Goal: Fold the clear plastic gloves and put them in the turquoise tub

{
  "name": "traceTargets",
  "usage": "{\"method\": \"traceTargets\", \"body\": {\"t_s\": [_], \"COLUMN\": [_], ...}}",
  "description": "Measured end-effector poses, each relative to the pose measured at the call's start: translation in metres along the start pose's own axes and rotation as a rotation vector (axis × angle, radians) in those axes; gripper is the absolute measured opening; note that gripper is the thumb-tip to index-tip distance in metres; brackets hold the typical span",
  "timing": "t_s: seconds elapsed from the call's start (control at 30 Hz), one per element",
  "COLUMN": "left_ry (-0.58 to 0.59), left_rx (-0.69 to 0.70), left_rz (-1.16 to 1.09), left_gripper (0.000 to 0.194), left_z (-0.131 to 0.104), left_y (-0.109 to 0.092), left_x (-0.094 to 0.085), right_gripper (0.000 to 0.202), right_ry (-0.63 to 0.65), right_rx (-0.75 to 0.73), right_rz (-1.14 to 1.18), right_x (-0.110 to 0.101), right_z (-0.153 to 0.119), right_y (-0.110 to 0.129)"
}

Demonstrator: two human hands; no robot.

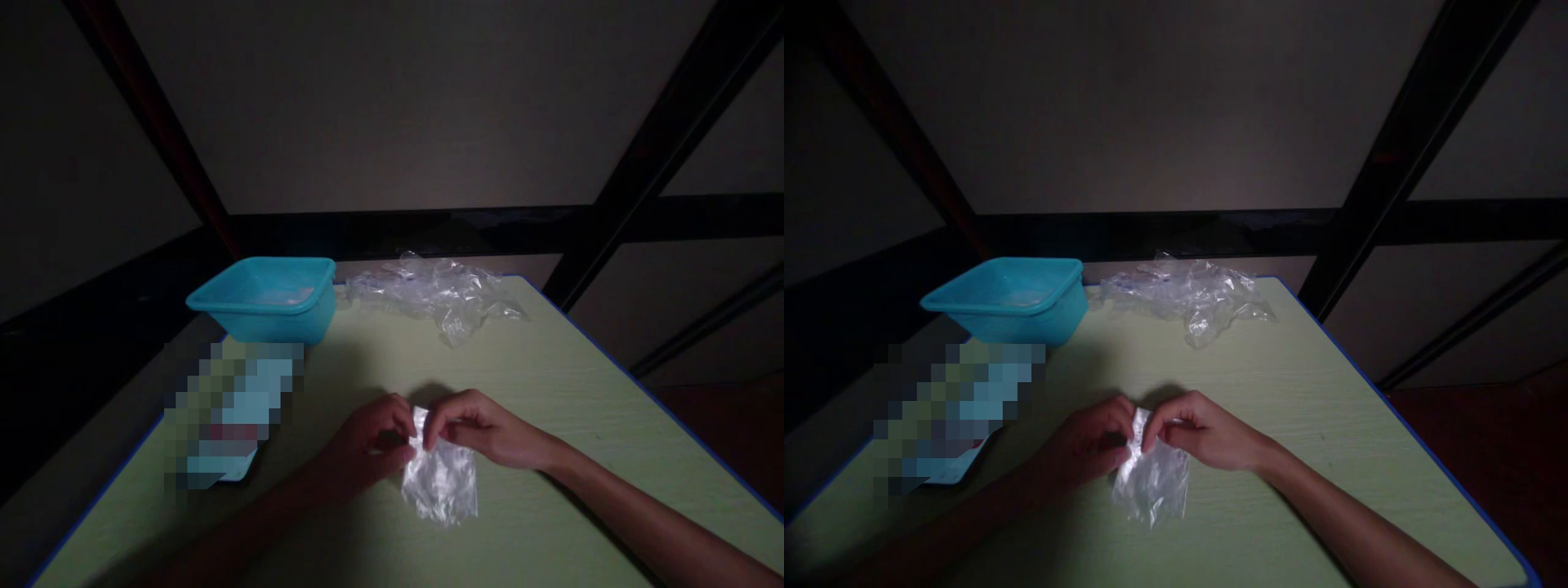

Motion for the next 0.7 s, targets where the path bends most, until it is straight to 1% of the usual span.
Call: {"method": "traceTargets", "body": {"t_s": [0.1,0.17,0.27,0.33,0.4,0.53,0.6,0.7], "left_ry": [-0.015,-0.067,-0.200,-0.295,-0.376,-0.476,-0.500,-0.510], "left_rx": [-0.005,-0.019,-0.044,-0.060,-0.071,-0.083,-0.073,-0.062], "left_rz": [0.029,0.032,0.018,0.005,-0.011,-0.024,-0.005,0.041], "left_gripper": [0.005,0.009,0.017,0.021,0.025,0.032,0.033,0.034], "left_z": [0.004,0.005,0.004,0.003,0.001,-0.002,-0.003,-0.003], "left_y": [-0.002,-0.001,0.001,0.002,0.001,-0.003,-0.006,-0.008], "left_x": [-0.001,-0.006,-0.019,-0.028,-0.035,-0.043,-0.045,-0.047], "right_gripper": [0.019,0.019,0.013,0.011,0.013,0.025,0.031,0.036], "right_ry": [0.017,-0.022,-0.173,-0.286,-0.356,-0.389,-0.411,-0.432], "right_rx": [0.010,0.016,0.023,0.027,0.031,0.043,0.039,0.055], "right_rz": [-0.010,-0.023,0.006,0.087,0.197,0.382,0.440,0.461], "right_x": [0.002,-0.002,-0.019,-0.032,-0.039,-0.038,-0.037,-0.034], "right_z": [0.000,0.001,0.001,0.000,0.000,0.002,0.001,-0.001], "right_y": [0.000,0.000,-0.003,-0.007,-0.012,-0.024,-0.026,-0.027]}}
Point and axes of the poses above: each hand's wrist, its own z-axis towards the middle knuckle, its own x-axis out of the palm, y = z × x, the point moved 10 cm from there along z, towards the middle knuckle, and after that the axes turned 8 degrees about x, right-handed, at the moved point
